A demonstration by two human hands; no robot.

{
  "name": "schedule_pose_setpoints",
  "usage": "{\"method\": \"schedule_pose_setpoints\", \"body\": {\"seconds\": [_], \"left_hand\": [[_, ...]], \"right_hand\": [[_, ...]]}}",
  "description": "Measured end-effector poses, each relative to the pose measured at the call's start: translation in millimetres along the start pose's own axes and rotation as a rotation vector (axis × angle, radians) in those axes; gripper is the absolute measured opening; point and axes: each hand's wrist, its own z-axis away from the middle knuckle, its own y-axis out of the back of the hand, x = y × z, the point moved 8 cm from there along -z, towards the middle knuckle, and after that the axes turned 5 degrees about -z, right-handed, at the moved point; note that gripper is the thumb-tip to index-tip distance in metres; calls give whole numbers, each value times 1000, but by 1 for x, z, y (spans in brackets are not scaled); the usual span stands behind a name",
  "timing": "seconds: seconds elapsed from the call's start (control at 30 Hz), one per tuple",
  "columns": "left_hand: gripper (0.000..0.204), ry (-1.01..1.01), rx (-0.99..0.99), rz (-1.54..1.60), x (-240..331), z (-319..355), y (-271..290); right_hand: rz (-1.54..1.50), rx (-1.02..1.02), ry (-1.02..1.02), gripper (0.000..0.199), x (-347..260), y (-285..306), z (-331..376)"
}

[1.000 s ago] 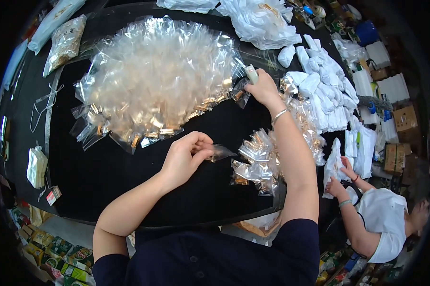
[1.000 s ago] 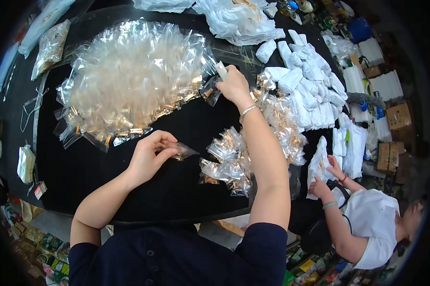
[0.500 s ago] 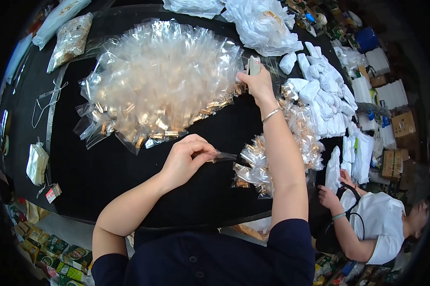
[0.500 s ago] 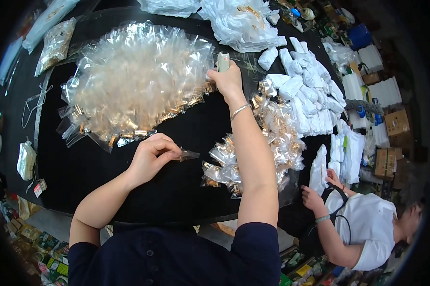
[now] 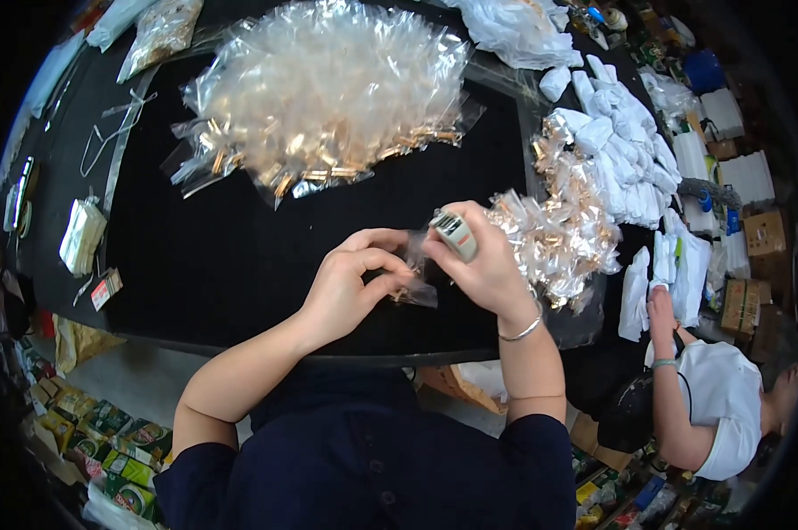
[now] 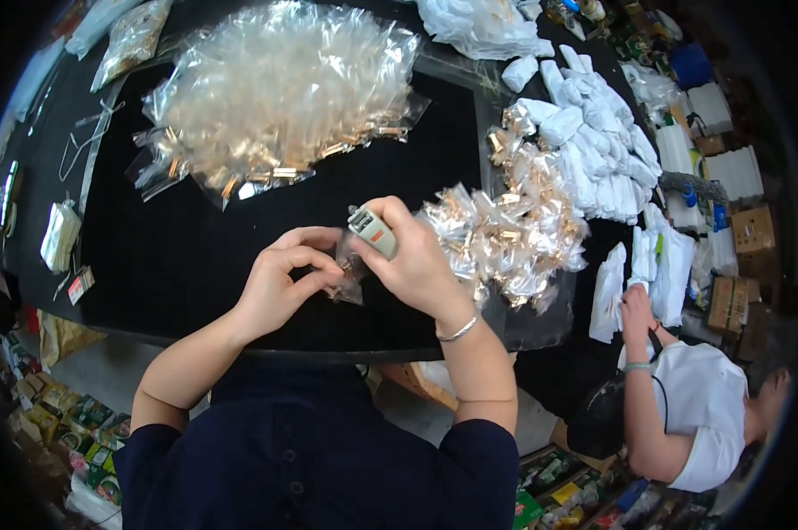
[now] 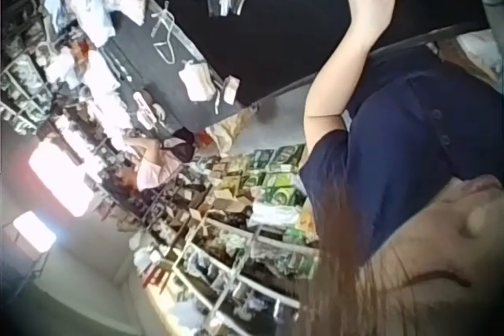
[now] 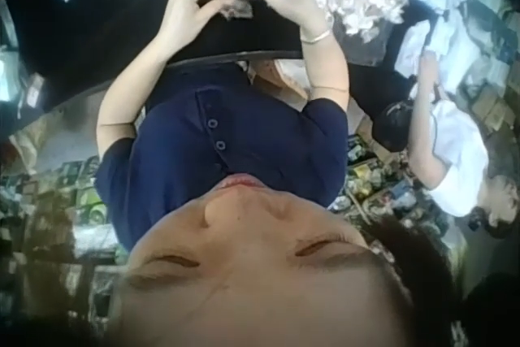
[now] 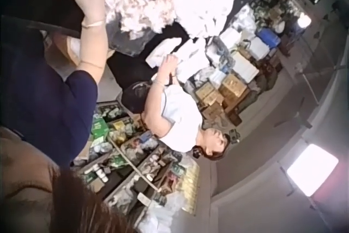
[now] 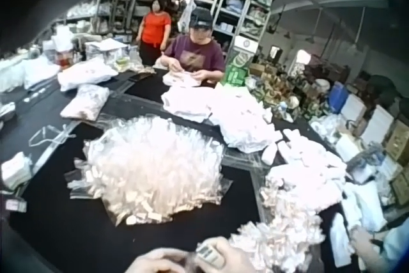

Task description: Packaging small metal hardware items into plastic bags and sealing them with a handheld heat sealer.

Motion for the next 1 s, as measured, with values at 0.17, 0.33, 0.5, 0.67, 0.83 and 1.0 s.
{"method": "schedule_pose_setpoints", "body": {"seconds": [0.17, 0.33, 0.5, 0.67, 0.83, 1.0], "left_hand": [[7, 84, 35, -11, -15, 17, 1], [5, 210, 108, 86, -28, 23, 4], [7, 204, 176, 312, -33, 30, 14], [11, 127, -202, 142, -12, 31, 11], [11, 228, -144, 248, -24, 28, 20], [11, 357, 17, 334, -51, 30, 29]], "right_hand": [[-40, 132, -79, 29, 27, -8, 25], [57, 208, -135, 29, 28, 9, 36], [-45, 211, -117, 27, 20, 12, 33], [-54, 130, 22, 24, -5, 4, 26], [80, 33, 84, 22, -9, -11, 17], [77, 51, -52, 22, 12, -6, 18]]}}
